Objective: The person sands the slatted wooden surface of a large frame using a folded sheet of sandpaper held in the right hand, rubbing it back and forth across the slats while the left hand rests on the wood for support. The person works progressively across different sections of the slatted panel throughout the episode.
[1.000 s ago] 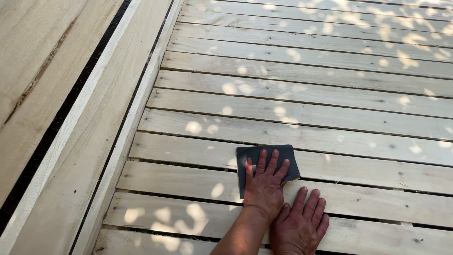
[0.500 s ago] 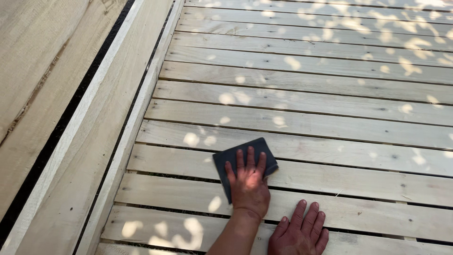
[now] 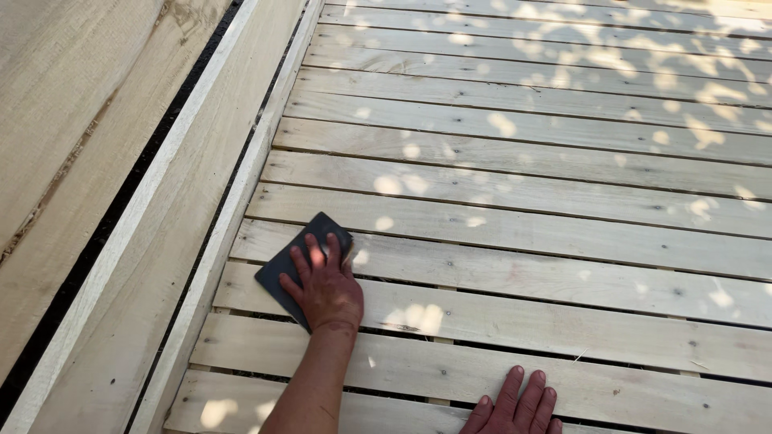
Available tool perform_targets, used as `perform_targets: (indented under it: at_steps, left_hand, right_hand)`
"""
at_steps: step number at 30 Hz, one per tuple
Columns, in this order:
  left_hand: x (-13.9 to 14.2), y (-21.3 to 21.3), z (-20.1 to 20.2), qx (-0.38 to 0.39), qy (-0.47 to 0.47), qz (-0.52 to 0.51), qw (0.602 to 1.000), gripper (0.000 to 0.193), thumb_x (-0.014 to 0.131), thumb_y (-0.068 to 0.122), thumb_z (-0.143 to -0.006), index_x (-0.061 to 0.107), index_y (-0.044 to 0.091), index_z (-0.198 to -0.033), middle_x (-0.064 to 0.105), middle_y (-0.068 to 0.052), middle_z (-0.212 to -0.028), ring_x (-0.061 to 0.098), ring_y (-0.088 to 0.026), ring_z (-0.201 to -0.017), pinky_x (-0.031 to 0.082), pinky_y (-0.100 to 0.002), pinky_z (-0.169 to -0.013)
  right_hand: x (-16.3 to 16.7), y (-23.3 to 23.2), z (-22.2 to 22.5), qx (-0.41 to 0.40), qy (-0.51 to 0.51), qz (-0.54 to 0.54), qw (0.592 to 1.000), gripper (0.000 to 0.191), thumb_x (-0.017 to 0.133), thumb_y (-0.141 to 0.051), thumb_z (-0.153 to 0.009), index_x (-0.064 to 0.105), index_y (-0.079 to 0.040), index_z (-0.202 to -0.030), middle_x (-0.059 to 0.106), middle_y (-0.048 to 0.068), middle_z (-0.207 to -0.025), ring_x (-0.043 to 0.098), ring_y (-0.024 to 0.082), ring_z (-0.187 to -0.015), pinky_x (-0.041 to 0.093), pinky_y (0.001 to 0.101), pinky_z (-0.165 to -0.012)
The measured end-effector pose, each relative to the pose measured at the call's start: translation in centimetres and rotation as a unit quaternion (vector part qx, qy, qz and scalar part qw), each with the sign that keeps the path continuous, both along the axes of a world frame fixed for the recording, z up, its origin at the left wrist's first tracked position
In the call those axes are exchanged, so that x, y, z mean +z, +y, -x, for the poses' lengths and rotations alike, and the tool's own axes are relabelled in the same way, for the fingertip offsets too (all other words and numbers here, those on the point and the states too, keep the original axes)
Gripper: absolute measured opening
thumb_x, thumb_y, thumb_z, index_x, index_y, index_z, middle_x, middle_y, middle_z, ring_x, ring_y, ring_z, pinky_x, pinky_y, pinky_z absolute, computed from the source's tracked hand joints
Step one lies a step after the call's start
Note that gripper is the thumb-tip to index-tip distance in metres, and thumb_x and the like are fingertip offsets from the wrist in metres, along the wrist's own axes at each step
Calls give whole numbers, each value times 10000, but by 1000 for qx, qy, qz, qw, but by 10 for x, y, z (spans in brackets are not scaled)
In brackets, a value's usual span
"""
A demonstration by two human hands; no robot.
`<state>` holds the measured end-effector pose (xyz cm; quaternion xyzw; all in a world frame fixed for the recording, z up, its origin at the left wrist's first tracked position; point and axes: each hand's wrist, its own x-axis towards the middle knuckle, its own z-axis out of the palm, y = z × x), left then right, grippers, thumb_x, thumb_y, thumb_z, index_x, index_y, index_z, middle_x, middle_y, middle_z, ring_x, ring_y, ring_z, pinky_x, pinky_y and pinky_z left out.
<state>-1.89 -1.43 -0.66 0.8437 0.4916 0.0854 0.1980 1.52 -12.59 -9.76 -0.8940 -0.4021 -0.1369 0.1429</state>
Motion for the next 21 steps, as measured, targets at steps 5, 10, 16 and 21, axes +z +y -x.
perform_targets:
  at_steps: [5,10,16,21]
  left_hand:
    - [13,30,-4,33,0,23,999,586,473,260,-961,387,286,-1541,186,-28,-1694,61,-283,-1572,-41,-587,-1226]
    - [36,39,43,-62,-32,48,996,582,556,263,-958,431,302,-1525,238,-12,-1683,133,-279,-1565,11,-591,-1227]
    - [-9,67,241,298,105,-32,948,548,497,350,-1003,375,378,-1536,205,16,-1679,144,-271,-1548,87,-597,-1204]
    - [-50,-28,146,190,32,-54,980,752,645,297,-820,460,312,-1548,238,-42,-1705,156,-325,-1524,61,-668,-1171]
  right_hand:
    - [-11,-8,-9,7,-18,-1,1000,685,470,-454,-941,461,-131,-1545,394,203,-1632,337,395,-1520,204,643,-1220]
    - [-11,-9,-7,34,4,-43,998,694,441,-433,-926,446,-120,-1545,379,225,-1636,313,416,-1525,198,666,-1216]
    - [10,-6,-4,21,15,22,999,712,417,-422,-906,371,-113,-1545,313,233,-1644,253,429,-1544,142,632,-1257]
    - [20,-1,6,-21,8,164,986,699,403,-443,-944,354,-138,-1571,298,204,-1659,240,391,-1557,130,596,-1258]
